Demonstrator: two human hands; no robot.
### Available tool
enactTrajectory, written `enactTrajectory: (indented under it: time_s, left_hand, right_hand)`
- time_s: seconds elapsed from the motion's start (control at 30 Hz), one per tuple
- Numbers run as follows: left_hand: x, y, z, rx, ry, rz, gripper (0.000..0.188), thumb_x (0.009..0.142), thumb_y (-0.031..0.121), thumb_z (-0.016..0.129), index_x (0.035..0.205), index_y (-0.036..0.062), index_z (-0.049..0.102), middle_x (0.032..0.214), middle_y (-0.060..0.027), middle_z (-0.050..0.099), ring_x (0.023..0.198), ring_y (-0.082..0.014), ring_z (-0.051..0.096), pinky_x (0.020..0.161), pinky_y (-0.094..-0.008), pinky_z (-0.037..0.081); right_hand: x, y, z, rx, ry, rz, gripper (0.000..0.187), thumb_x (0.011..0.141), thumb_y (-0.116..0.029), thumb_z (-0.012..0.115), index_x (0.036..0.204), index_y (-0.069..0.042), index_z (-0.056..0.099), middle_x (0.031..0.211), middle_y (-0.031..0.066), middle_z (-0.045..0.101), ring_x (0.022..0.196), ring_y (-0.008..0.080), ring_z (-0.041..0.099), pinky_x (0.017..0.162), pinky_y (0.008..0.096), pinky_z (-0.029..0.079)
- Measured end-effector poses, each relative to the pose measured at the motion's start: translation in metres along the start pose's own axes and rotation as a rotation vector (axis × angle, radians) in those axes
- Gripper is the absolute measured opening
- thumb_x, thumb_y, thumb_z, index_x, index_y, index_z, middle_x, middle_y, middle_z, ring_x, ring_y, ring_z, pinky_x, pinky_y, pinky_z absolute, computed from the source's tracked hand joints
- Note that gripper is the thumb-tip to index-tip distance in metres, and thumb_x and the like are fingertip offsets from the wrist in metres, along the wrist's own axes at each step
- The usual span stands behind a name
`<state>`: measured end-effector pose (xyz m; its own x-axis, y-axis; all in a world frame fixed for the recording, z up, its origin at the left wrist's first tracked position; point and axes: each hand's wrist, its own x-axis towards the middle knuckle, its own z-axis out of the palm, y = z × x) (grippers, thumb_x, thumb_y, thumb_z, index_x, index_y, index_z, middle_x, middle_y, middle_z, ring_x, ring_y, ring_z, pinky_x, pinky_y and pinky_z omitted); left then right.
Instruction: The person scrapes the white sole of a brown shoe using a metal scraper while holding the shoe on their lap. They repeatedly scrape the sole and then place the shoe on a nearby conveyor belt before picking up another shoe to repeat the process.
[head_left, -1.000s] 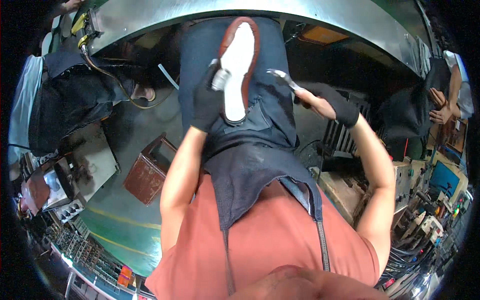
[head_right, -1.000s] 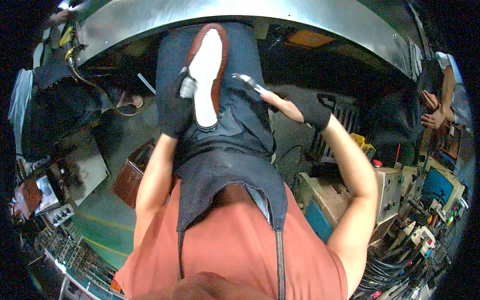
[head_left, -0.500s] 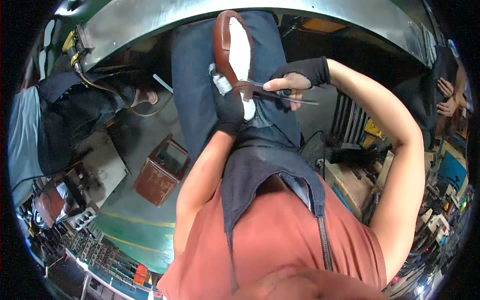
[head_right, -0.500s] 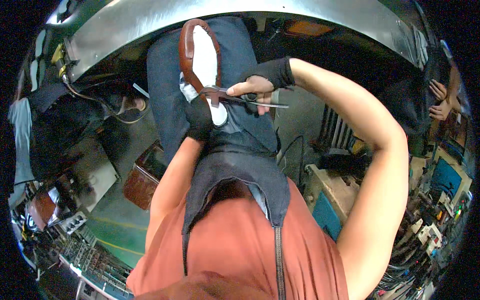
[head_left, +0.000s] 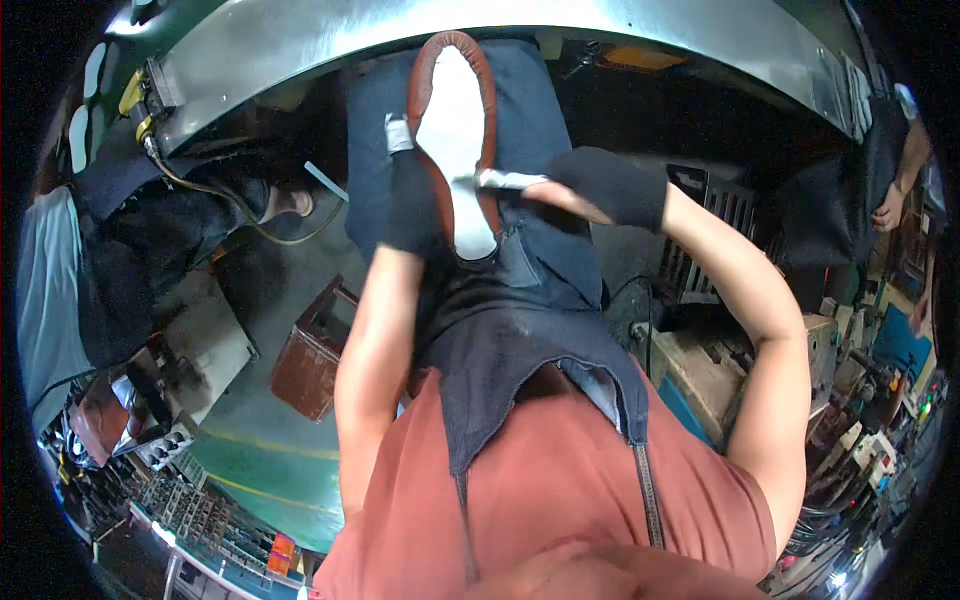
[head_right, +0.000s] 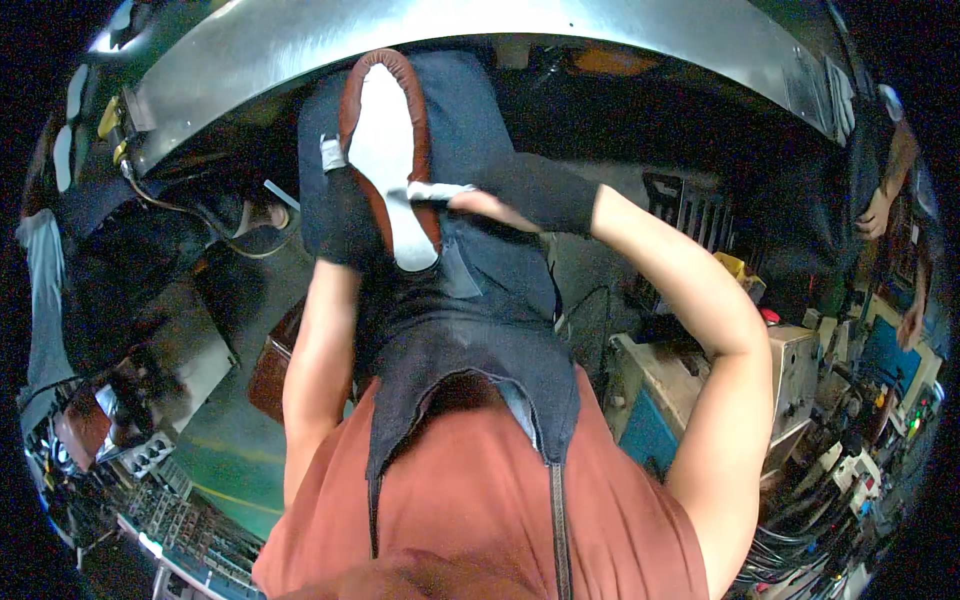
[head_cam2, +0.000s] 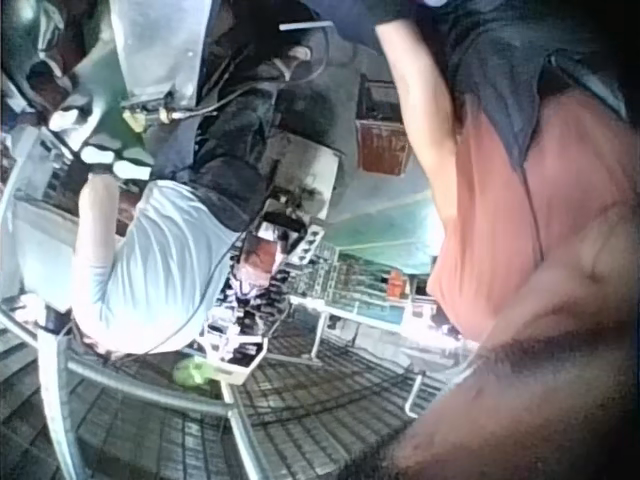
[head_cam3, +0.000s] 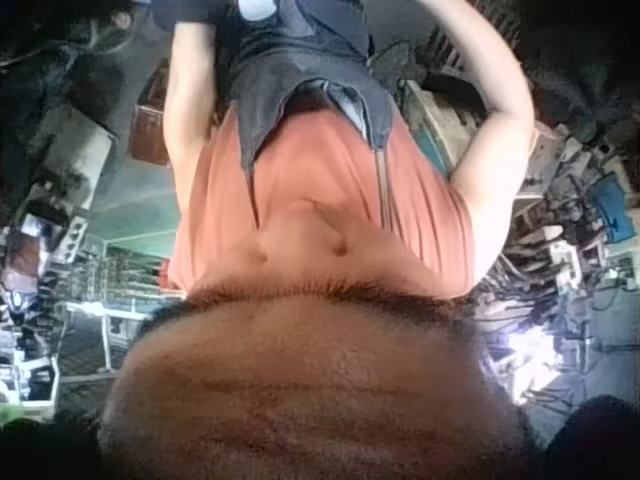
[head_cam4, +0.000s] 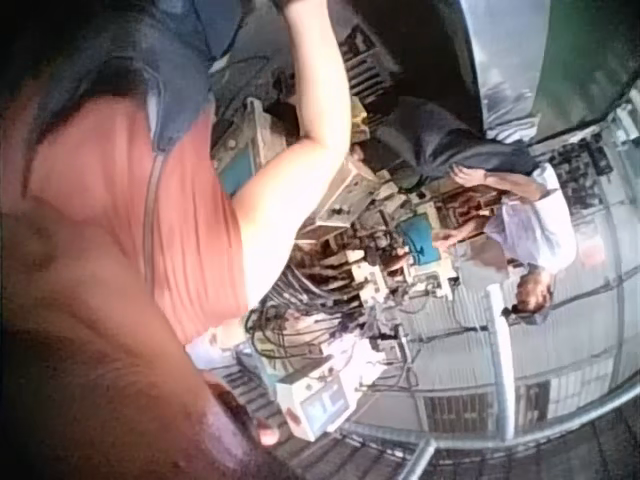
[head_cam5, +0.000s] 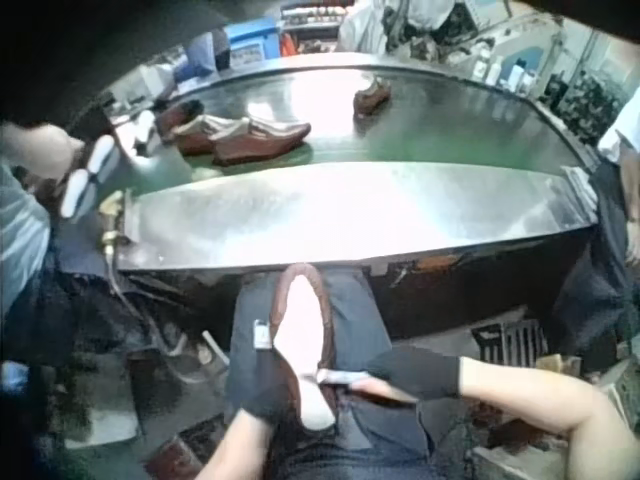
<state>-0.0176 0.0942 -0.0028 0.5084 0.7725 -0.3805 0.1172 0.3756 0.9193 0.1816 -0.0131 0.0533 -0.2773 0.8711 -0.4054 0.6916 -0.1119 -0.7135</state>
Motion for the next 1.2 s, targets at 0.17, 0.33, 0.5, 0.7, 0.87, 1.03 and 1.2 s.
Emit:
enactTrajectory:
  time_s: [0.17,0.33,0.5,0.7,0.87,1.03,1.2]
  left_hand:
    - [0.018,-0.028,0.012,0.162,0.116,0.296,0.029,0.087,0.009,0.051,0.114,-0.0026,0.052,0.103,-0.0131,0.062,0.094,-0.0216,0.06,0.082,-0.0333,0.047]
    - [0.043,-0.055,-0.048,0.819,-0.634,0.344,0.035,0.089,0.018,0.053,0.121,0.0019,0.052,0.11,-0.0111,0.059,0.098,-0.0188,0.057,0.085,-0.0312,0.046]
    - [-0.005,-0.018,-0.023,-0.364,-0.273,-0.033,0.051,0.099,0.039,0.035,0.136,0.0041,0.037,0.127,-0.0094,0.051,0.112,-0.0209,0.053,0.097,-0.0293,0.041]
    - [0.022,-0.011,0.009,-0.047,0.049,0.057,0.036,0.096,0.027,0.045,0.115,-0.0012,0.055,0.104,-0.011,0.063,0.092,-0.0178,0.059,0.083,-0.0301,0.046]
    - [0.019,-0.031,0.01,0.229,0.01,0.22,0.036,0.084,0.017,0.061,0.116,0.0016,0.052,0.105,-0.0153,0.062,0.097,-0.0249,0.061,0.083,-0.0336,0.047]
    - [-0.004,-0.02,-0.008,0.341,-0.118,0.361,0.059,0.075,0.017,0.075,0.124,0.001,0.045,0.115,-0.0123,0.055,0.108,-0.0231,0.054,0.093,-0.0344,0.043]
    - [-0.019,0.004,-0.008,-0.125,-0.167,-0.029,0.045,0.08,0.007,0.067,0.12,0.0003,0.05,0.108,-0.0093,0.06,0.097,-0.0183,0.06,0.087,-0.0314,0.048]
  right_hand:
    - [-0.022,-0.018,-0.025,0.063,0.028,0.207,0.039,0.092,-0.036,0.05,0.083,0.001,0.06,0.069,0.0192,0.058,0.066,0.0355,0.058,0.061,0.0394,0.045]
    - [0.013,-0.067,-0.034,-0.133,0.406,-0.568,0.031,0.088,-0.035,0.055,0.089,-0.004,0.06,0.071,0.0158,0.057,0.068,0.0357,0.059,0.062,0.0401,0.047]
    - [0.008,-0.003,-0.029,-0.04,0.059,0.113,0.046,0.094,-0.041,0.047,0.079,0.0,0.059,0.059,0.0117,0.055,0.051,0.0229,0.053,0.053,0.0346,0.043]
    - [-0.035,-0.025,-0.02,0.355,0.205,0.31,0.043,0.095,-0.038,0.046,0.078,-0.001,0.057,0.061,0.0066,0.055,0.054,0.0142,0.051,0.055,0.0288,0.043]
    - [-0.007,-0.077,-0.032,0.236,0.439,-0.244,0.041,0.095,-0.038,0.045,0.091,0.0,0.06,0.065,0.016,0.057,0.059,0.025,0.058,0.06,0.0332,0.046]
    - [-0.001,-0.027,-0.003,0.336,0.302,0.21,0.048,0.095,-0.044,0.042,0.089,0.0,0.058,0.061,0.0028,0.049,0.054,0.0114,0.048,0.054,0.028,0.041]
    - [-0.033,0.012,0.125,1.008,0.453,0.616,0.068,0.091,-0.064,0.027,0.081,-0.006,0.06,0.061,0.0052,0.057,0.055,0.0148,0.053,0.058,0.0288,0.044]
